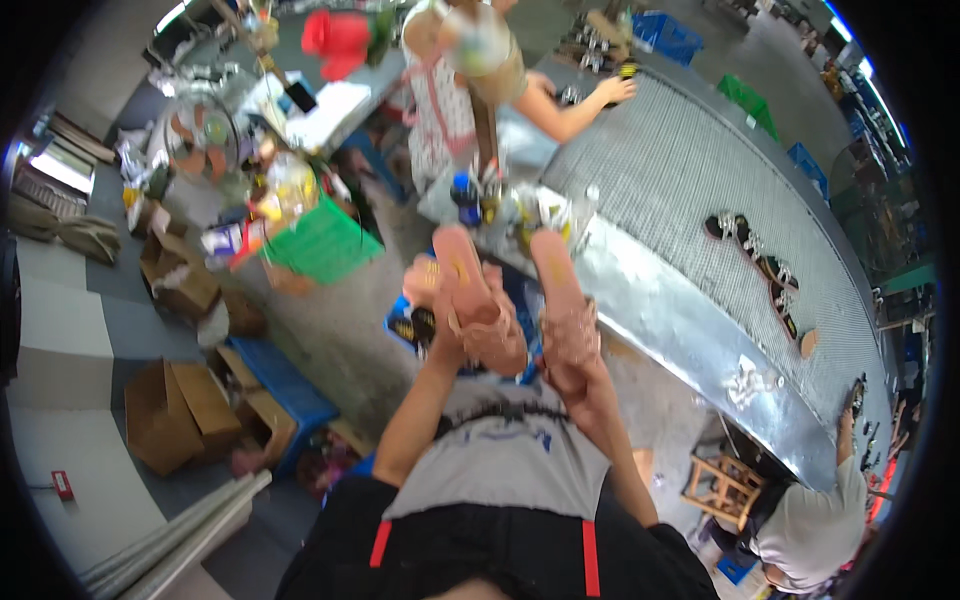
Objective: Assembling, inspecting, and cleaning footwear components on a factory production line.
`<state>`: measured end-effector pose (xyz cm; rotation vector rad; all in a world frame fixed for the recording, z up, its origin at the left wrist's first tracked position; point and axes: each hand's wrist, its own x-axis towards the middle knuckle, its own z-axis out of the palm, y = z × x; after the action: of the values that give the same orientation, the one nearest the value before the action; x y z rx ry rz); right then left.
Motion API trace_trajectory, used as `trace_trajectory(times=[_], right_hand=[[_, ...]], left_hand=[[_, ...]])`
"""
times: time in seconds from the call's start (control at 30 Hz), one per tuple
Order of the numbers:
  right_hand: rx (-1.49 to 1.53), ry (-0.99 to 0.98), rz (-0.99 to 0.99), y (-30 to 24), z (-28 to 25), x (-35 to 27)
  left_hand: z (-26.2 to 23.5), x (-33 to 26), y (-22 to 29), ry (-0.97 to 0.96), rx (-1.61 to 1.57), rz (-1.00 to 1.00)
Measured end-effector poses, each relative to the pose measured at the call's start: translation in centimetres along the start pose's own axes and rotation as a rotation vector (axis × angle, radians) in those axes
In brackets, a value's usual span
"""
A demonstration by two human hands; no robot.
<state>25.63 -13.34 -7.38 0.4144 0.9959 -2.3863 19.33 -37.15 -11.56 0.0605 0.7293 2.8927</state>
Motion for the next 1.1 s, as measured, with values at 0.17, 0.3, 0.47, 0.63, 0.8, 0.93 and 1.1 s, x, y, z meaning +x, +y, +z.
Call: trace_trajectory(times=[0.17,0.3,0.47,0.63,0.8,0.93,1.1], right_hand=[[0.097,0.102,0.023,0.7,-1.0,0.6],[0.123,0.114,-0.046,0.5,-1.0,0.7],[0.069,0.016,-0.138,-0.6,1.2,-0.3],[-0.009,-0.078,-0.26,-0.8,1.8,-0.3],[-0.091,-0.01,-0.46,0.2,0.2,0.9],[-0.084,0.039,-0.541,0.1,0.8,0.6],[-0.093,0.037,-0.536,-0.1,1.1,-0.1]], left_hand=[[1.0,-0.6,-0.6,0.235,0.05,-0.11],[1.9,-0.9,-0.8,0.205,0.043,-0.112],[2.9,-1.2,-0.3,0.241,0.041,-0.052],[5.7,-1.3,2.1,0.328,0.082,-0.03],[6.9,-1.9,2.8,0.246,0.005,0.043],[7.2,-2.2,2.8,0.204,0.197,0.163],[7.8,-2.4,2.8,0.215,0.285,0.174]])
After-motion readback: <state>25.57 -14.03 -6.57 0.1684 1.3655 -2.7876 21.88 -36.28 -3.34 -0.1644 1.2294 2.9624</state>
